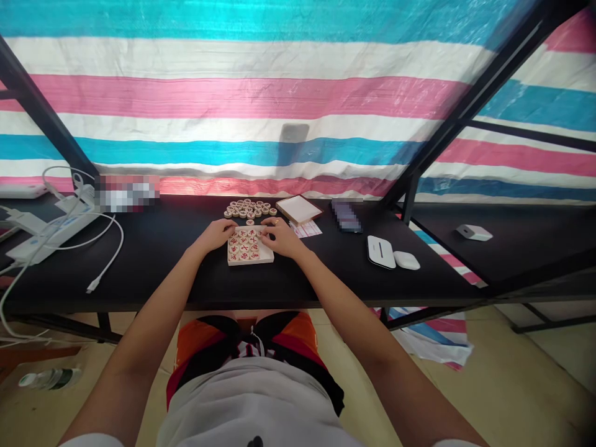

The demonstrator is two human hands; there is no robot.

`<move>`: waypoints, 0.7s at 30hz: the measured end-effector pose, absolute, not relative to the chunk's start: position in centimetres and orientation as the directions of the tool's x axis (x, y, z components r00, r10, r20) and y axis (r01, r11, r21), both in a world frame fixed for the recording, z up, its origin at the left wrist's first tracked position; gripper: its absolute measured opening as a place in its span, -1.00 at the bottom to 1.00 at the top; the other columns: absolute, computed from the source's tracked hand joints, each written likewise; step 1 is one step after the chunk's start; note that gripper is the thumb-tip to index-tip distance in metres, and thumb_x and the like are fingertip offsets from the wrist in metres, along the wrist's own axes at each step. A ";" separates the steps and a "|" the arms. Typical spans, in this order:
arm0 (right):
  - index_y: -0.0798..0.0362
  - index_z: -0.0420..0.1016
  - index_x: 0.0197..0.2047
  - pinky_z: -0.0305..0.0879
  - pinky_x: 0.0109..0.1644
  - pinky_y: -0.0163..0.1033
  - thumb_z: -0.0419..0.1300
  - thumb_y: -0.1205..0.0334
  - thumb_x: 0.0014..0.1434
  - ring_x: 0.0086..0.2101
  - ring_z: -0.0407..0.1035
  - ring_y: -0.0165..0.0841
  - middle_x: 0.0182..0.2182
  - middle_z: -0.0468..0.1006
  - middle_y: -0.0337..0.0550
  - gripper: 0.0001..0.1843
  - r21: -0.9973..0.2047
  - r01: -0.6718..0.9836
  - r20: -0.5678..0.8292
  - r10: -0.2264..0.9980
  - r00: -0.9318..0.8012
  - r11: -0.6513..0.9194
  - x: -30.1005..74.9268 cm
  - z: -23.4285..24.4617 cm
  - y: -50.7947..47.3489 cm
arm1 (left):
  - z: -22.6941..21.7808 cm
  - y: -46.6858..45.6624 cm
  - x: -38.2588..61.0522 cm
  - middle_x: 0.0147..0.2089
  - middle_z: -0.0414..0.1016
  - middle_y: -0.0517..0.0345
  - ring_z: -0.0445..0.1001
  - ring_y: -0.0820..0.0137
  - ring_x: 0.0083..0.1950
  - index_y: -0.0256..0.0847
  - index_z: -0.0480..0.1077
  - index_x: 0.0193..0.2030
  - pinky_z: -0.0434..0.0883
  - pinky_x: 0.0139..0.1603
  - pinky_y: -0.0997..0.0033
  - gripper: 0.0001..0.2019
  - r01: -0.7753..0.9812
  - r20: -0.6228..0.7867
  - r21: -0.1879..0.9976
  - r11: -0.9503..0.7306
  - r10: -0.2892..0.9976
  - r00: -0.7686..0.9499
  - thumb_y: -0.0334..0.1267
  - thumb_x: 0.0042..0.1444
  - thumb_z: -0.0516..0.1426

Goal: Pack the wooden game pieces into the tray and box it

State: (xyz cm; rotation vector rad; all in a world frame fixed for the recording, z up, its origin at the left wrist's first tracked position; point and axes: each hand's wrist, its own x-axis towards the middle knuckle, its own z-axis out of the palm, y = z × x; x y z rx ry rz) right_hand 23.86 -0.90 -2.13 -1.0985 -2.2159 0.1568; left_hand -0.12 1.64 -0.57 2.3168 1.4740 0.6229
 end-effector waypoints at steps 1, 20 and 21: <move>0.05 0.54 -0.44 0.20 0.14 -0.01 0.19 0.29 0.09 -0.05 0.29 -0.19 -0.07 0.46 -0.04 -0.88 -0.379 0.671 0.484 0.755 -0.443 0.637 23.9 -2.2 -0.8 | -0.5 1.6 -0.1 -0.07 0.54 0.06 0.48 0.28 -0.06 -0.21 0.51 -0.09 0.37 0.03 0.38 -0.66 0.769 0.186 0.488 -0.413 0.910 0.371 -0.21 0.16 -0.04; -0.08 0.34 0.21 -0.02 0.32 0.00 -0.05 -0.02 0.32 0.23 0.11 -0.22 0.22 0.32 -0.13 -0.53 -0.594 0.520 0.326 0.775 -0.542 0.614 23.5 -1.7 -0.4 | -0.1 1.5 -0.4 -0.08 0.58 0.09 0.50 0.24 -0.06 -0.19 0.55 -0.11 0.38 0.03 0.39 -0.64 0.732 0.145 0.491 -0.472 0.873 0.465 -0.21 0.10 -0.03; -0.08 0.33 0.22 -0.04 0.34 0.01 -0.07 -0.04 0.32 0.25 0.08 -0.21 0.23 0.30 -0.15 -0.51 -0.588 0.523 0.308 0.769 -0.561 0.617 23.4 -1.7 -0.3 | -0.1 1.6 -0.4 -0.08 0.58 0.09 0.50 0.24 -0.06 -0.19 0.55 -0.11 0.38 0.03 0.39 -0.63 0.733 0.146 0.491 -0.471 0.874 0.463 -0.21 0.10 -0.02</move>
